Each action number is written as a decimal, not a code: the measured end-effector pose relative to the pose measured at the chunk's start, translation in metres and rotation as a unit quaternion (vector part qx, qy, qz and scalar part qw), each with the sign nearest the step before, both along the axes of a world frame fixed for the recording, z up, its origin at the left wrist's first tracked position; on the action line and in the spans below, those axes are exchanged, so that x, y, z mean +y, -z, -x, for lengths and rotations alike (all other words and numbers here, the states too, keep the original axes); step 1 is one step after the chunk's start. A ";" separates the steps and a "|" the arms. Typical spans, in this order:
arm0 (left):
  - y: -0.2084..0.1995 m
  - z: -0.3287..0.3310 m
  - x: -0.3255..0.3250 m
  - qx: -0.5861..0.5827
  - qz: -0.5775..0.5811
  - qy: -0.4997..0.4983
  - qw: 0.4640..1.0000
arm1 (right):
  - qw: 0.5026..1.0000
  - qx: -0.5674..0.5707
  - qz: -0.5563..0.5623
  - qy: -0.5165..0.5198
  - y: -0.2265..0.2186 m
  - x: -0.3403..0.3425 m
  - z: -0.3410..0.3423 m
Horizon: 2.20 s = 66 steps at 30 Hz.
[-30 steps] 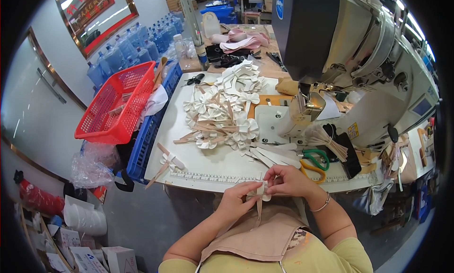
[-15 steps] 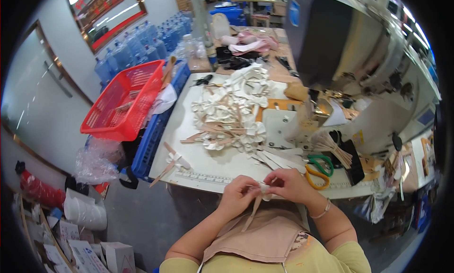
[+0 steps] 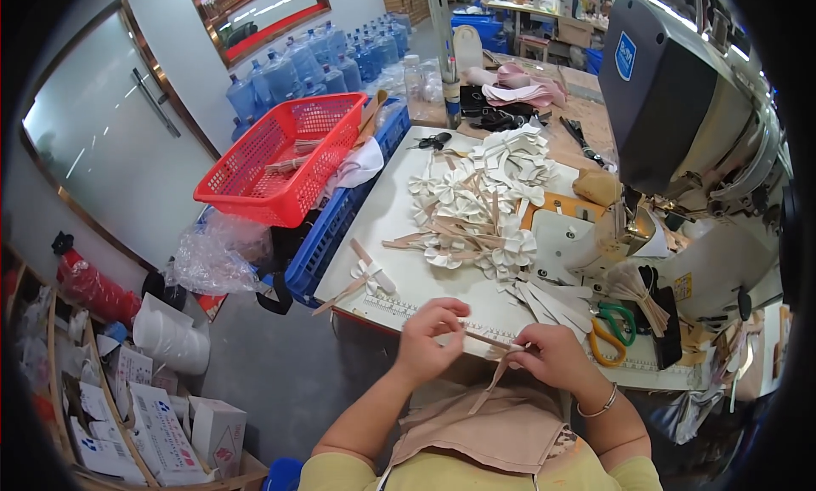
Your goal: Trimming excess leather and material from white shoe components using scissors.
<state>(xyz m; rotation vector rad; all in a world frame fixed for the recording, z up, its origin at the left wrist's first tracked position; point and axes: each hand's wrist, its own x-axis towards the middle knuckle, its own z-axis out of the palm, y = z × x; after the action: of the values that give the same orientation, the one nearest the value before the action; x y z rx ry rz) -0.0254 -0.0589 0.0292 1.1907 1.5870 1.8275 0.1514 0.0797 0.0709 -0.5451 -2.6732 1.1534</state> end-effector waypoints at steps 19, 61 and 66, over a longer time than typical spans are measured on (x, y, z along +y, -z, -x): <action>-0.010 0.144 -0.046 0.429 0.364 -0.273 0.780 | 0.945 0.054 -0.266 0.182 0.030 0.049 -0.009; -0.025 -0.033 0.049 -0.167 0.001 0.052 0.985 | 0.958 0.203 0.136 0.147 -0.022 0.015 0.006; -0.022 -0.039 0.053 -0.131 0.022 0.069 0.989 | 0.950 0.192 0.170 0.178 -0.011 0.018 0.006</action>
<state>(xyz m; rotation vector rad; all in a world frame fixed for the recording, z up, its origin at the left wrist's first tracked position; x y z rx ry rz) 0.0134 -0.0061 0.0512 0.9685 1.3582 1.7678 0.1458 0.0976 0.0823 -0.7312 -1.9638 1.4373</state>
